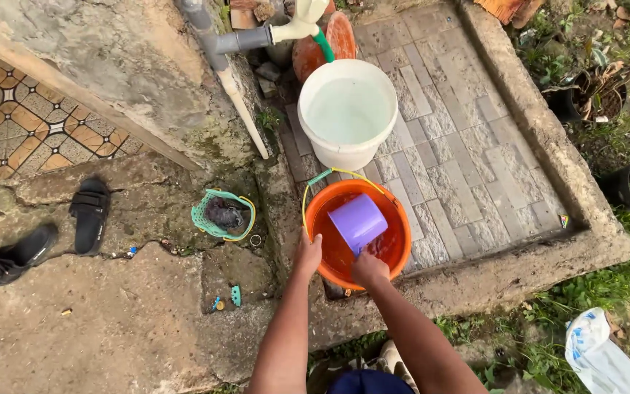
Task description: Watering various green plants in a backyard using a small cup and buckets of water.
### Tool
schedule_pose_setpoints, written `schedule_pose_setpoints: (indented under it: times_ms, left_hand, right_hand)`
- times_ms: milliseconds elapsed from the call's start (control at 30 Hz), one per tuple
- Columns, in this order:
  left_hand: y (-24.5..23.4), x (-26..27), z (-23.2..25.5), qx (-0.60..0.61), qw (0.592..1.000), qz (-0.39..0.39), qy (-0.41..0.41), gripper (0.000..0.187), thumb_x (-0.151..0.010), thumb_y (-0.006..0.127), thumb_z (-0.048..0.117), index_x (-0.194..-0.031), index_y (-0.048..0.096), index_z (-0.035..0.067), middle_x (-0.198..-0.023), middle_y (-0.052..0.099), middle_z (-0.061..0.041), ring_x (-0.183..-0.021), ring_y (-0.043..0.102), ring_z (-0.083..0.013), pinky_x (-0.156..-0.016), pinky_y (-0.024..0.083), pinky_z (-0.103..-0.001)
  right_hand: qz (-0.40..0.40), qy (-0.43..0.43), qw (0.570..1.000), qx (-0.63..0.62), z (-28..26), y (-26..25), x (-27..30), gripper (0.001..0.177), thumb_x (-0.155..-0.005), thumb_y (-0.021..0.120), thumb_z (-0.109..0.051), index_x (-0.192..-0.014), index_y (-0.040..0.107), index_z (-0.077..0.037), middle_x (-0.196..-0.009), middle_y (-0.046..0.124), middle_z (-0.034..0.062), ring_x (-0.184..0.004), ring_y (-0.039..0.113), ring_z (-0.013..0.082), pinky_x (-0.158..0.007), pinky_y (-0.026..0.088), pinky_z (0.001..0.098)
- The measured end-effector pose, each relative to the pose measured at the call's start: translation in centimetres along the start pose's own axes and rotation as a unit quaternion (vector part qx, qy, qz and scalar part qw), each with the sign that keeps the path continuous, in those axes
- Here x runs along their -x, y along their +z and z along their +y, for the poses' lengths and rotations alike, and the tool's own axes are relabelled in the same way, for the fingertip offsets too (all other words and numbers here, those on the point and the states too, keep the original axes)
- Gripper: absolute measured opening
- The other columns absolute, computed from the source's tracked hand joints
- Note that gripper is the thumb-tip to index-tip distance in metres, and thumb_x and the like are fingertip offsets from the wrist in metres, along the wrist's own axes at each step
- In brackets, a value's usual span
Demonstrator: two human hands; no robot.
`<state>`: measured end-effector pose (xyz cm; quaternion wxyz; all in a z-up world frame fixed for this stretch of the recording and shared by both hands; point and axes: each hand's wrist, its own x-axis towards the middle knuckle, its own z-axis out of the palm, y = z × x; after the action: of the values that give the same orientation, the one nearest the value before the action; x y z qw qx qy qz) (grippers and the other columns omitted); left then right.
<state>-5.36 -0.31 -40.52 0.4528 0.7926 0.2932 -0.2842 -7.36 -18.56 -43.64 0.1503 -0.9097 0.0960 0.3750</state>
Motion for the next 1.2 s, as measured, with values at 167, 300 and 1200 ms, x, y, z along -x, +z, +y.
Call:
schedule_pose_setpoints:
  times_ms: [167, 300, 1200]
  left_hand:
    - [-0.2, -2.7, 0.4, 0.153, 0.988, -0.015, 0.001, 0.084, -0.104, 0.047, 0.044, -0.165, -0.004, 0.016, -0.173, 0.005, -0.012, -0.158, 0.015, -0.0334, -0.126, 0.022, -0.047]
    - [-0.4, -5.4, 1.1, 0.257, 0.966, -0.029, 0.015, 0.084, -0.102, 0.046, 0.042, -0.165, -0.006, 0.020, -0.173, 0.007, -0.012, -0.157, 0.018, -0.0332, -0.124, 0.026, -0.049]
    - [-2.0, 9.4, 7.6, 0.045, 0.975, -0.011, 0.218, 0.035, -0.101, 0.055, 0.033, -0.112, 0.069, 0.003, -0.102, 0.074, -0.017, -0.096, 0.073, -0.0292, -0.084, 0.054, -0.039]
  right_hand:
    - [-0.036, 0.002, 0.999, -0.011, 0.3, -1.4, 0.5, 0.053, -0.101, 0.052, -0.051, -0.131, 0.064, -0.009, -0.129, 0.069, 0.0185, -0.122, 0.065, 0.0387, -0.102, 0.052, 0.0497]
    - [-0.014, 0.001, 1.000, -0.024, 0.9, -2.6, 0.3, 0.054, -0.095, 0.060, -0.050, -0.134, 0.061, -0.012, -0.128, 0.069, 0.0165, -0.121, 0.066, 0.0370, -0.102, 0.052, 0.0490]
    - [-0.059, 0.073, 0.433, -0.896, -5.8, -12.9, 7.2, 0.039, -0.096, 0.048, -0.048, -0.087, 0.056, -0.011, -0.079, 0.062, 0.0054, -0.074, 0.059, 0.0208, -0.072, 0.048, 0.0383]
